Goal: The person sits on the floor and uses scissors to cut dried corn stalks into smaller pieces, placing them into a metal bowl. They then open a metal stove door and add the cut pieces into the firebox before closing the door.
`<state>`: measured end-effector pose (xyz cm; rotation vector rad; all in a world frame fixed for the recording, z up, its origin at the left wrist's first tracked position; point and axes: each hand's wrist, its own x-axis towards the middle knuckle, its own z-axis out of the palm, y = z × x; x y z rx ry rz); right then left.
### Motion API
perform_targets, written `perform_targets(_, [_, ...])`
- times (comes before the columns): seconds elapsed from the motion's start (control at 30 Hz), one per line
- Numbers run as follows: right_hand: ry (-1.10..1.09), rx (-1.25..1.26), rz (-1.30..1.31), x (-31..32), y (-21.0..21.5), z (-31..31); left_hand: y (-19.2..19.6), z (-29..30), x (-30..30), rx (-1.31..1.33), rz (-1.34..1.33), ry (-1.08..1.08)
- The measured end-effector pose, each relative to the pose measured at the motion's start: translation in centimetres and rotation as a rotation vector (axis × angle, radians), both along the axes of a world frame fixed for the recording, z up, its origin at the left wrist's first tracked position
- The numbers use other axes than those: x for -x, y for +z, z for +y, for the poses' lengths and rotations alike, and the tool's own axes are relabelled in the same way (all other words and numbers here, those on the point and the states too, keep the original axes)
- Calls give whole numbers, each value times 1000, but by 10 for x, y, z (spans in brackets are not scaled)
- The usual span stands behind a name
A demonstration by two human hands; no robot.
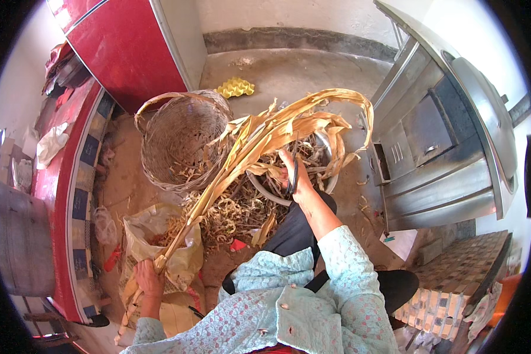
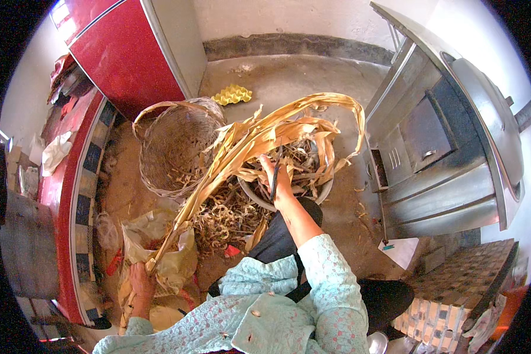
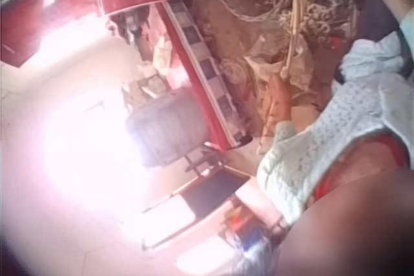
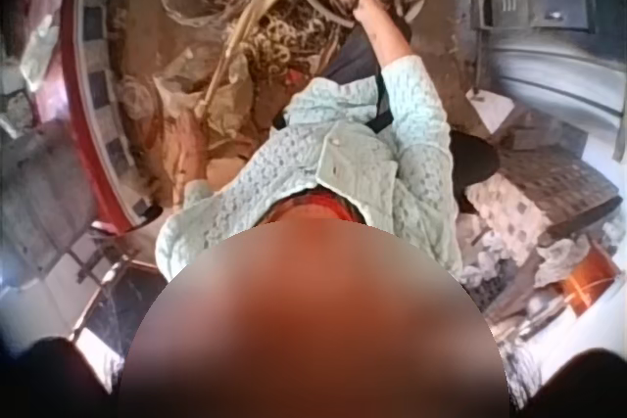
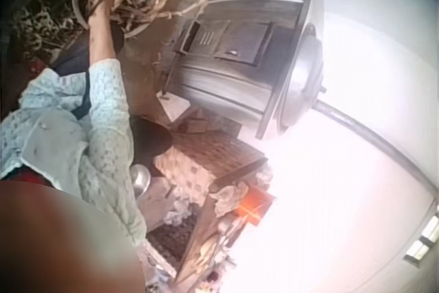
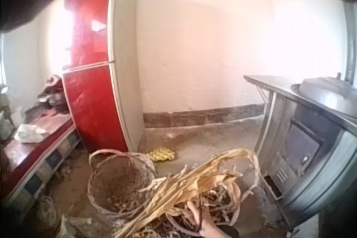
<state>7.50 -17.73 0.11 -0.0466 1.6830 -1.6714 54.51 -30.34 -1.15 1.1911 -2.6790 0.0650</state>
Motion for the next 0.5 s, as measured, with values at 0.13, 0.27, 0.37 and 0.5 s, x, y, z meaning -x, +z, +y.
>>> perform_targets(0.13, [-28,20,34,3,7,-2,0,-1,-4,7,22,-22])
perform_targets(0.27, [-17,13,31,24,9,-2,1,1,-7,10,-36,-5])
perform_targets(0.37, [47,-97,41,36,-4,-5,1,4,-8,35,-28,-41])
perform_targets(0.5, [17,-50,53,33,2,-8,4,5,-11,3,-13,-58])
